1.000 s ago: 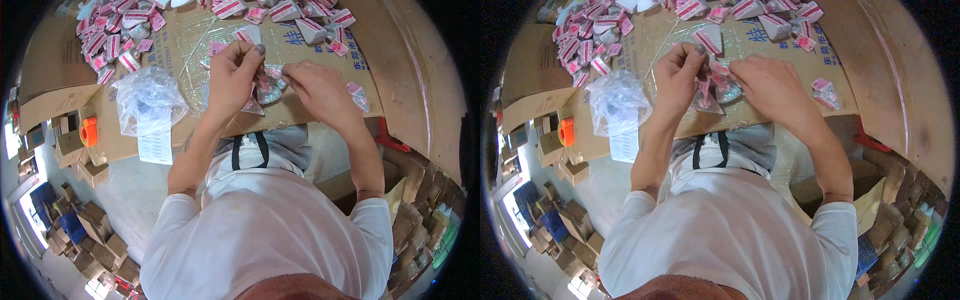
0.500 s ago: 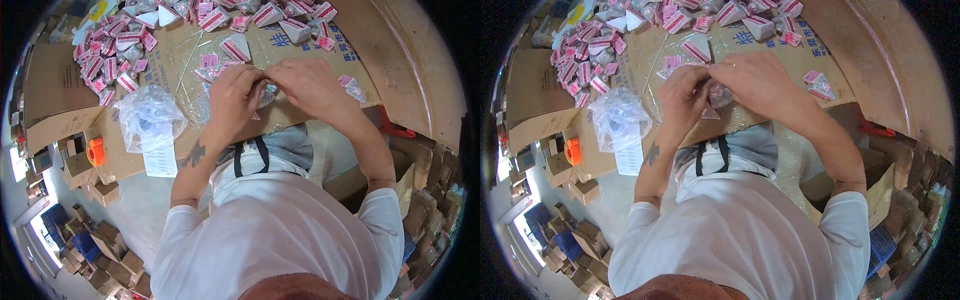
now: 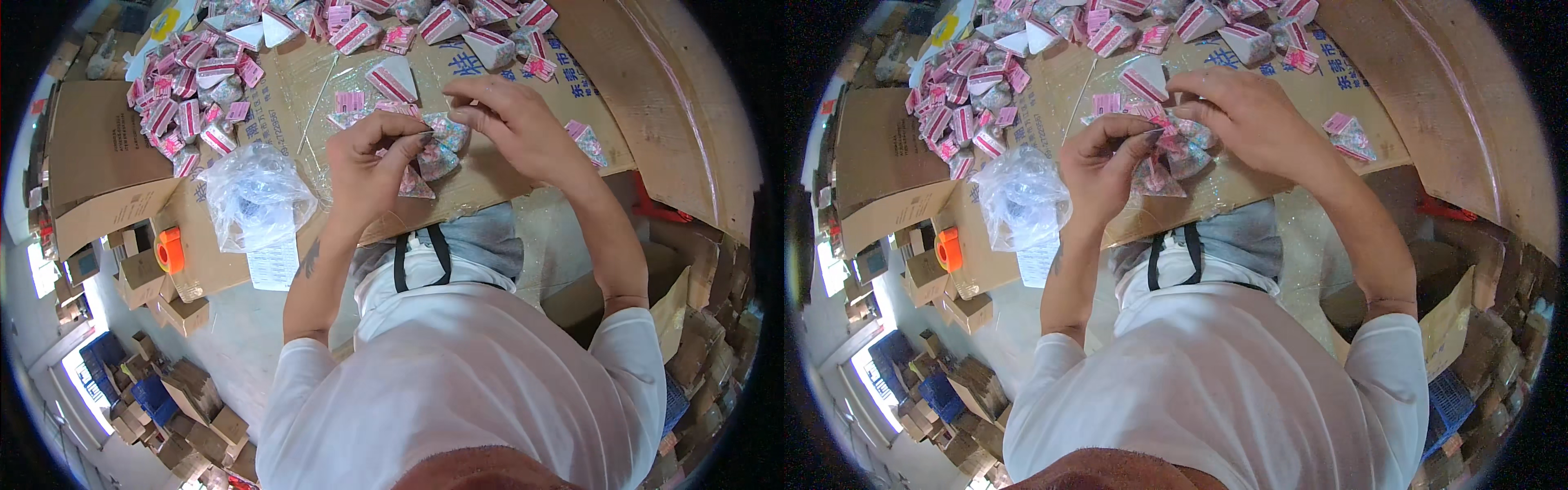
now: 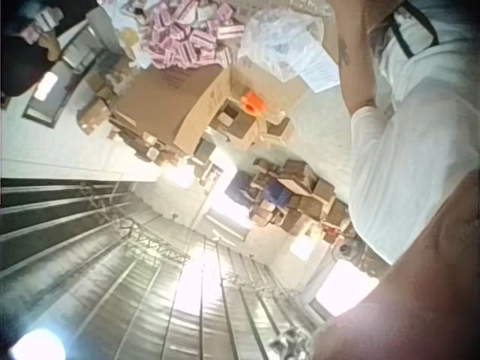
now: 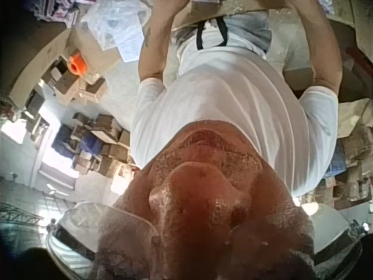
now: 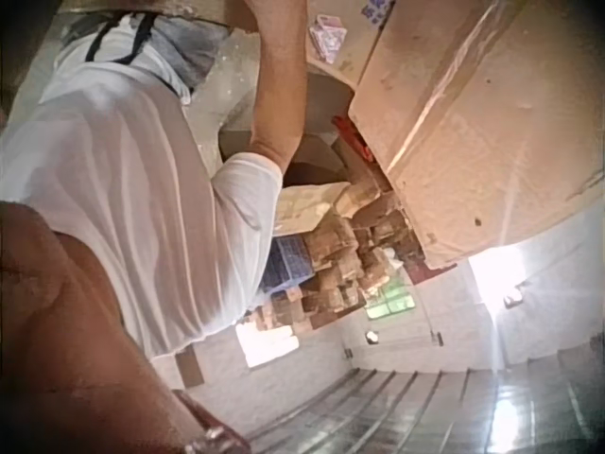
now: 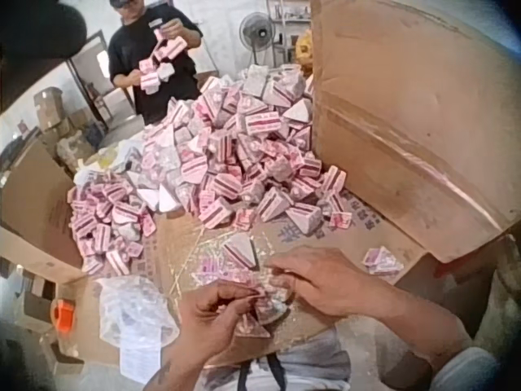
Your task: Grouping and tying small packaged foam products with a string and a threading tool.
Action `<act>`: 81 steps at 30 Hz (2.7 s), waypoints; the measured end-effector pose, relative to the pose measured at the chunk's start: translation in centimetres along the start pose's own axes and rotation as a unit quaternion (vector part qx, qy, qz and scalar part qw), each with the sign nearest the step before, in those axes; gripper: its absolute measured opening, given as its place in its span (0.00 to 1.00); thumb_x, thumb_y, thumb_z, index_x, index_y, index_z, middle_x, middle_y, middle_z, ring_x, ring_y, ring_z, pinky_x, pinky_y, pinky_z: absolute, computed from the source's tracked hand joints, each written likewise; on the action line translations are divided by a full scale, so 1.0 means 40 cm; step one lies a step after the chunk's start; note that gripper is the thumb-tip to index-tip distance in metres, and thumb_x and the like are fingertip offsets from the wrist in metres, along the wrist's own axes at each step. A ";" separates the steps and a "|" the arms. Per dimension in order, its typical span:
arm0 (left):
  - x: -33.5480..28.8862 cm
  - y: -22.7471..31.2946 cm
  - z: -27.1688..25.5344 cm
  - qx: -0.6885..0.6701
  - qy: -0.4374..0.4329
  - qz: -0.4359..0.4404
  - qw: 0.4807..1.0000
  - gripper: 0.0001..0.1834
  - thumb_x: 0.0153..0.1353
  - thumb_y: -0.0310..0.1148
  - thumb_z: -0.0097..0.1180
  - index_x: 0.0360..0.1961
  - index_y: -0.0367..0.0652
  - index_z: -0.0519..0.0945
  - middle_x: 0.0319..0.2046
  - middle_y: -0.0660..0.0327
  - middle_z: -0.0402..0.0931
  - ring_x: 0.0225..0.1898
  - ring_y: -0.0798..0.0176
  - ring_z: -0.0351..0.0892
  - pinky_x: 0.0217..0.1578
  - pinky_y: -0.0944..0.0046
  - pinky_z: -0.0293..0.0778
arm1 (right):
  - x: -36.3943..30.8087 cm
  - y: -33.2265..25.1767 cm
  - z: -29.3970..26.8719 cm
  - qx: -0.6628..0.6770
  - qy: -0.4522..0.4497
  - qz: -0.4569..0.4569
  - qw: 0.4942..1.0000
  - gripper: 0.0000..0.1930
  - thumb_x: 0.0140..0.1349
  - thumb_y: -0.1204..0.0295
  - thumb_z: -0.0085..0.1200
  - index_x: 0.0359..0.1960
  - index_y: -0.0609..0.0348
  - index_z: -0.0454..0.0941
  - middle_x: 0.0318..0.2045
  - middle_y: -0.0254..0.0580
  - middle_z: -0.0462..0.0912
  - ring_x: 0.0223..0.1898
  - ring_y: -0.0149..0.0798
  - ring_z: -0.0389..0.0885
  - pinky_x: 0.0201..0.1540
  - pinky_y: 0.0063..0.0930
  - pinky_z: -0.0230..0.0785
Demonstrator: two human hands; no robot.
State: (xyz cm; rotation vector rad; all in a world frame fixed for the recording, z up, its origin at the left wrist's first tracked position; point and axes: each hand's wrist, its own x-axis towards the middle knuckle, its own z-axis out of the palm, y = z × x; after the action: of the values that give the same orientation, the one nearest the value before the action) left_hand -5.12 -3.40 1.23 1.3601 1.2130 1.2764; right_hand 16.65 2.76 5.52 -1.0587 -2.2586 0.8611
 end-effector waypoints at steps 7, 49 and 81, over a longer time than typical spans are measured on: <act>0.003 0.001 0.006 0.013 -0.017 0.016 1.000 0.06 0.58 0.18 0.62 0.38 0.34 0.85 0.30 0.60 0.85 0.31 0.72 0.82 0.34 0.71 0.77 | 0.000 0.028 0.038 -0.017 -0.015 -0.072 0.997 0.15 0.67 0.69 0.54 0.53 0.57 0.78 0.46 0.47 0.82 0.49 0.52 0.80 0.51 0.41 0.71; 0.016 -0.006 0.030 -0.037 -0.002 -0.155 0.987 0.04 0.64 0.22 0.58 0.39 0.32 0.80 0.27 0.62 0.81 0.29 0.72 0.78 0.31 0.69 0.74 | -0.046 0.058 0.076 -0.092 0.009 -0.033 0.995 0.14 0.67 0.63 0.54 0.51 0.52 0.81 0.47 0.43 0.84 0.48 0.49 0.82 0.45 0.43 0.76; 0.012 -0.019 0.016 -0.167 0.009 -0.180 0.969 0.06 0.65 0.24 0.61 0.40 0.31 0.81 0.27 0.59 0.83 0.25 0.72 0.79 0.26 0.72 0.75 | -0.025 0.031 0.101 0.130 -0.056 0.100 0.985 0.15 0.67 0.63 0.55 0.47 0.61 0.82 0.42 0.49 0.85 0.45 0.52 0.83 0.46 0.40 0.73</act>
State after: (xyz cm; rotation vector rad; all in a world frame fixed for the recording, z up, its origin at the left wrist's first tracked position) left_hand -4.55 -2.83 0.51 0.8431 1.1324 1.1689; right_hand 15.17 1.24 1.75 -1.1520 -2.0776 1.2899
